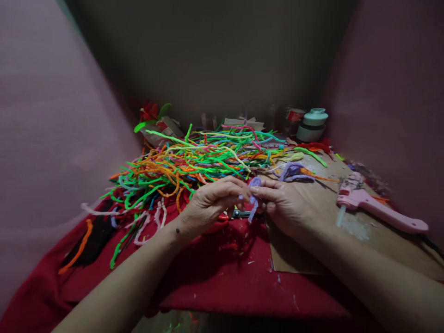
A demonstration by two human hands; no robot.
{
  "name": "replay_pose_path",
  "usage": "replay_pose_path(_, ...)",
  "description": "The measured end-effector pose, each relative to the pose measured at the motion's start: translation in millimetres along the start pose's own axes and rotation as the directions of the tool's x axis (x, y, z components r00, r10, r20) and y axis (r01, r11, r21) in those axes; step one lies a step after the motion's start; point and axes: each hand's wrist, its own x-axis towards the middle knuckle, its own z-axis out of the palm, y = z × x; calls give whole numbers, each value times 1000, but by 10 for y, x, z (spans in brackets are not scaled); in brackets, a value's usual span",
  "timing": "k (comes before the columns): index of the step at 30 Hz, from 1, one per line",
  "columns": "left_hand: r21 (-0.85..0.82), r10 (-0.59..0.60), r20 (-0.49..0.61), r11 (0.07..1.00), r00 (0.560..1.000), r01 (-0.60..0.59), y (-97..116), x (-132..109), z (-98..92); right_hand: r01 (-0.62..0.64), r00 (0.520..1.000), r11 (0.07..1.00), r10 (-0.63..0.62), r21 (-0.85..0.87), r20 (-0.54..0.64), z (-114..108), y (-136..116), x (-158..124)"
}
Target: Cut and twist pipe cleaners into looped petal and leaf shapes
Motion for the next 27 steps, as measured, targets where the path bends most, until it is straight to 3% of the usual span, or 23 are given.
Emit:
replay_pose_path(2,75,11,20,997,1000,-13,27,-6,-22,-17,1000,999,17,-49,-6,-4,4,-8)
replay_pose_path(5,299,121,19,947,992,-121,59,-11,-54,-51,999,990,49,-129,-20,-17,19,-18)
replay_pose_path(8,477,210,92,848,973,-229,69,-17,-72,-34,999,984,35,-176,0,-27,40,-20)
replay_pose_path(13,677,237,192,671,953,-303,18,-43,-42,-9,1000,980,13,-198,15,-32,64,-6)
replay_pose_path(22,848,227,356,331,907,-415,71,-94,35,-26,995,925,-11,-378,-96,3,48,-29)
replay_pose_path(27,850,207,409,268,889,-454,61,-125,105,-52,992,910,2,-411,-123,26,62,-43)
